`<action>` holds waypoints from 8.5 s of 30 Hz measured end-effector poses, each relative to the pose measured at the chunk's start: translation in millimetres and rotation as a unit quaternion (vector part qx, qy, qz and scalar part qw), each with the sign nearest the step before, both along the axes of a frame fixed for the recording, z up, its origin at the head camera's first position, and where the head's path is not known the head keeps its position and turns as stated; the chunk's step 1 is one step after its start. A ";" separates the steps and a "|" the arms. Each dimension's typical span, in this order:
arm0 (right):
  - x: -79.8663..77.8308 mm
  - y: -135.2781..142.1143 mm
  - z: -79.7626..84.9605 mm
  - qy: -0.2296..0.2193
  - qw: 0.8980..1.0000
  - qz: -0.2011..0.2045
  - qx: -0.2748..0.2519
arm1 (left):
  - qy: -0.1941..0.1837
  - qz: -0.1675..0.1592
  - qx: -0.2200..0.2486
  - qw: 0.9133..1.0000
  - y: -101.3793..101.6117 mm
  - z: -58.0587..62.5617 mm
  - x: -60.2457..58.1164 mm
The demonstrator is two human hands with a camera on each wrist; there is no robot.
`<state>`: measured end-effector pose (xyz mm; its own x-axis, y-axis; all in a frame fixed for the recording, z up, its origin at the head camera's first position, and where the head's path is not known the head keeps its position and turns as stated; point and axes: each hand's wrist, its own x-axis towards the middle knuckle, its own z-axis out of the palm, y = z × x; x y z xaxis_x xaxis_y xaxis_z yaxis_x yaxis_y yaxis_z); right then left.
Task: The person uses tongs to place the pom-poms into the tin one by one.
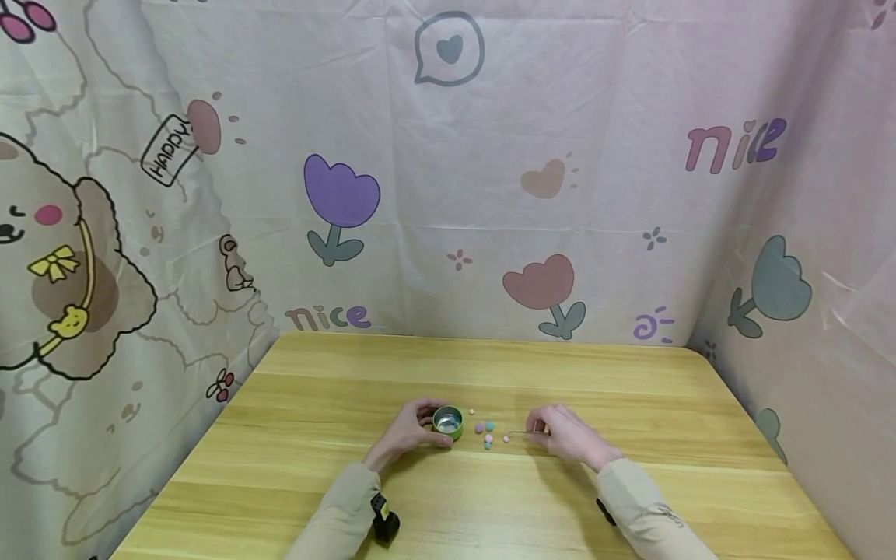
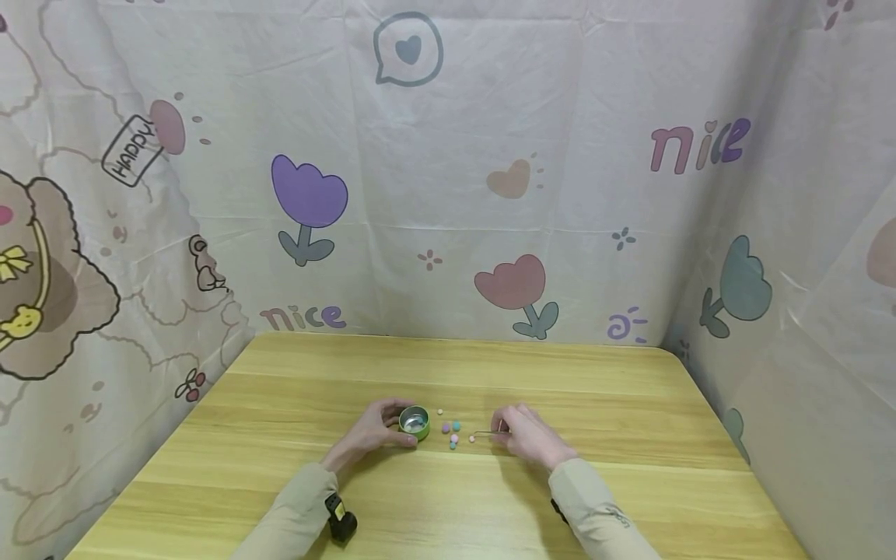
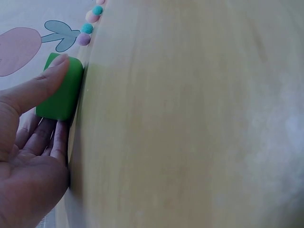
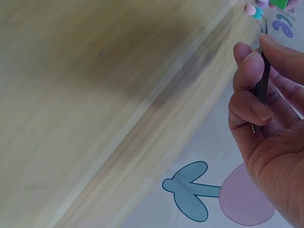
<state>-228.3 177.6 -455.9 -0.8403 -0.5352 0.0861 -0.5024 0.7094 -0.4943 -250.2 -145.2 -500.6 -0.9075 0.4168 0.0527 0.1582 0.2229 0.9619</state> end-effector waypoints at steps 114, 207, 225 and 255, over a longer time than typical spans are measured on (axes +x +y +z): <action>-8.7 -50.2 32.1 0.039 0.999 0.012 0.001 | 0.004 -0.008 0.009 1.000 -1.2 -2.6 -1.3; -10.9 -64.4 19.9 0.008 1.000 0.021 -0.016 | 0.002 0.010 -0.004 1.000 1.1 -0.7 0.3; -3.0 -36.4 10.6 0.021 1.000 0.009 -0.022 | -0.002 0.012 -0.006 1.000 0.9 0.5 1.6; 3.4 -15.5 0.7 0.011 0.999 0.038 -0.015 | -0.002 0.016 -0.011 1.000 1.6 -0.4 0.5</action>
<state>-224.8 162.0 -455.2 -0.7956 -0.5936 0.1206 -0.5644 0.6543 -0.5034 -249.7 -143.6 -501.0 -0.9209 0.3878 0.0395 0.1459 0.2490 0.9575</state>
